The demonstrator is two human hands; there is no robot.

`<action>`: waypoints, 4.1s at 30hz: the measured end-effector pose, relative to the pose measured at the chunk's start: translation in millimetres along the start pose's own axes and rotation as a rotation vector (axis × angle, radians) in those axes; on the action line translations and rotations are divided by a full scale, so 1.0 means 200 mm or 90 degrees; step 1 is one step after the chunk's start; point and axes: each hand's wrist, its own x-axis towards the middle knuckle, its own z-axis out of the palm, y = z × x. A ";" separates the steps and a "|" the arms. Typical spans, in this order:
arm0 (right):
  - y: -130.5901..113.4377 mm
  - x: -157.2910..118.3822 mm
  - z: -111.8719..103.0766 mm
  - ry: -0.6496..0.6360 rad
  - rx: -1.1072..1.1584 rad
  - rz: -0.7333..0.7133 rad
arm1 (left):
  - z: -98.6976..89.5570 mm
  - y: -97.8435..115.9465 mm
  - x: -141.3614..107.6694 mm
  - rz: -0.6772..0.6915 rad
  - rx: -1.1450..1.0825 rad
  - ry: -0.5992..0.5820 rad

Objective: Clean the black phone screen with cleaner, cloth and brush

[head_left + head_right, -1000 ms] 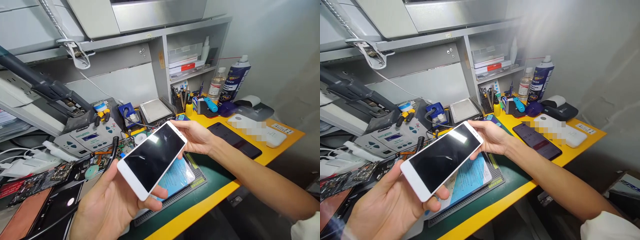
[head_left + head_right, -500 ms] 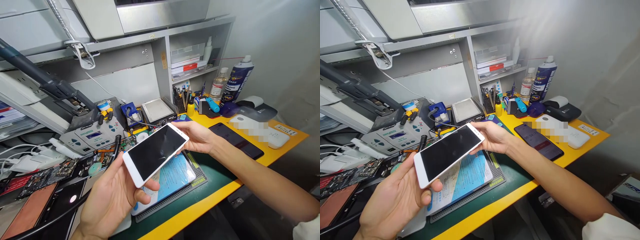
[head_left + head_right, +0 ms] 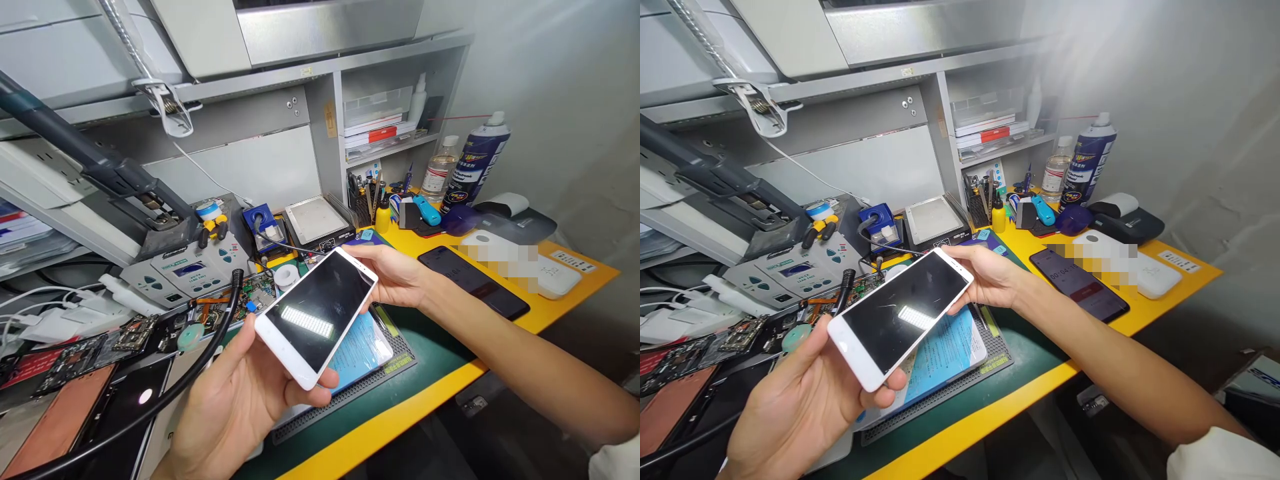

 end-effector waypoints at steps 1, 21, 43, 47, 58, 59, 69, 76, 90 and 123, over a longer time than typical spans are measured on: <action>0.00 0.00 0.00 0.000 -0.004 -0.002 | 0.00 0.00 0.00 -0.002 0.000 0.003; 0.00 0.00 0.04 0.092 -0.030 -0.024 | -0.07 -0.02 0.06 0.132 0.207 0.265; 0.16 -0.08 0.19 -0.003 -0.223 0.057 | 0.20 -0.22 -0.09 0.363 1.168 0.328; 0.17 -0.09 0.20 -0.055 -0.255 0.088 | 0.17 -0.24 -0.26 0.312 1.184 0.448; 0.18 -0.06 0.16 -0.043 -0.309 0.027 | -0.11 -0.13 -0.31 -0.014 1.294 0.763; 0.18 -0.06 0.16 -0.040 -0.316 0.024 | -0.12 -0.14 -0.28 -0.022 1.308 0.762; 0.17 -0.05 0.14 -0.042 -0.332 0.006 | -0.14 -0.12 -0.20 -0.039 1.426 0.707; 0.17 -0.03 0.12 -0.041 -0.328 0.006 | -0.18 -0.11 -0.15 -0.048 1.464 0.677; 0.16 -0.05 0.12 -0.034 -0.346 -0.002 | -0.23 -0.06 -0.30 0.068 1.472 0.576; 0.22 -0.02 0.10 0.015 -0.458 0.024 | -0.65 0.18 -1.12 0.170 1.223 0.920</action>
